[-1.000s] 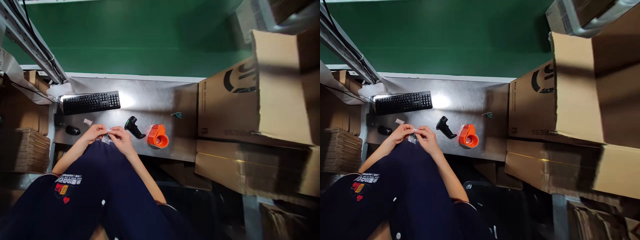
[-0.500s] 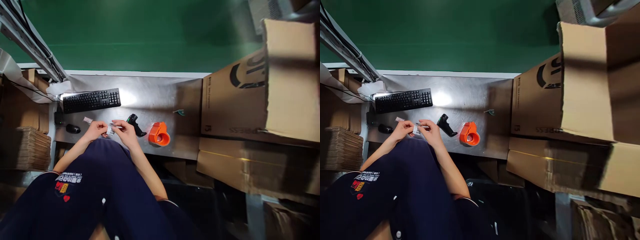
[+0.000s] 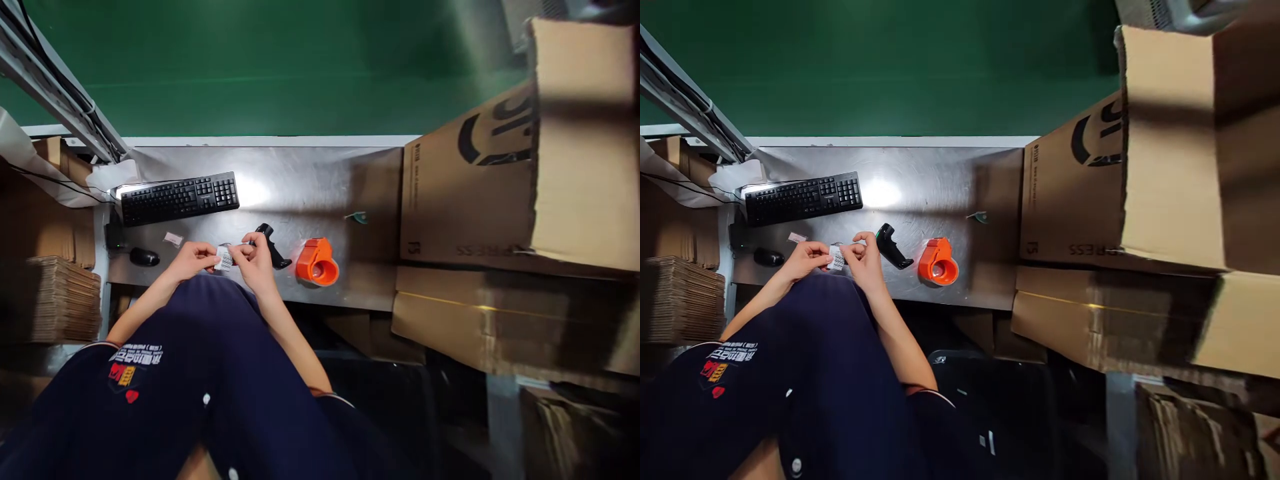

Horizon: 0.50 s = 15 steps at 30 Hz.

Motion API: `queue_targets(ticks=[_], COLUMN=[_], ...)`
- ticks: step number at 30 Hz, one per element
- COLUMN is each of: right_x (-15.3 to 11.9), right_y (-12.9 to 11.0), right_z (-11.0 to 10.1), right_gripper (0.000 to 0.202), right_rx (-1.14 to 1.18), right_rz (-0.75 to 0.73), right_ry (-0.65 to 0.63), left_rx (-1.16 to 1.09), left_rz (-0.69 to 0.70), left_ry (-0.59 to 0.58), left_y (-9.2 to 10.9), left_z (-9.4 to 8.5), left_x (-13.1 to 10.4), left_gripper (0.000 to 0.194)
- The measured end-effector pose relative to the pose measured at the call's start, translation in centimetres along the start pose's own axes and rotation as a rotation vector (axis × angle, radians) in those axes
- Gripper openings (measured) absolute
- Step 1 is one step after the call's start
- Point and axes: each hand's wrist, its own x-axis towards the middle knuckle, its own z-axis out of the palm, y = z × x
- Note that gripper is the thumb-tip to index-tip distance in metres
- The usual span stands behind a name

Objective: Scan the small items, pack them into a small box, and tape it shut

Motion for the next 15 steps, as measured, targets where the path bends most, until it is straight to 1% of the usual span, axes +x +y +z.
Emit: queue_targets(ticks=[3, 5, 9, 11, 13, 15], right_x=[-0.3, -0.6, -1.5, -2.1, -2.7, -3.0], right_y=[-0.1, 0.0, 0.9, 1.6, 2.4, 3.0], right_z=[-0.5, -0.9, -2.1, -2.4, -2.3, -2.0], right_gripper=[0.029, 0.027, 0.034, 0.037, 0.042, 0.048], right_rx=[-0.186, -0.269, -0.19, -0.152, -0.134, -0.108], right_rz=[-0.109, -0.115, 0.016, 0.052, 0.076, 0.131], right_ry=[0.007, -0.037, -0.187, -0.226, -0.197, -0.149], left_rx=[0.01, -0.007, -0.062, -0.082, -0.096, -0.079], left_rz=[0.014, 0.018, 0.013, 0.01, 0.011, 0.011], left_ry=[-0.007, -0.007, 0.036, 0.077, 0.102, 0.081], left_y=[-0.1, -0.5, -2.0, -3.2, -4.4, -5.6], left_z=[0.1, 0.1, 0.4, 0.9, 1.5, 1.5], left_x=[0.1, 0.1, -0.3, -0.7, -1.2, -1.5], left_gripper=[0.032, 0.031, 0.031, 0.032, 0.034, 0.036])
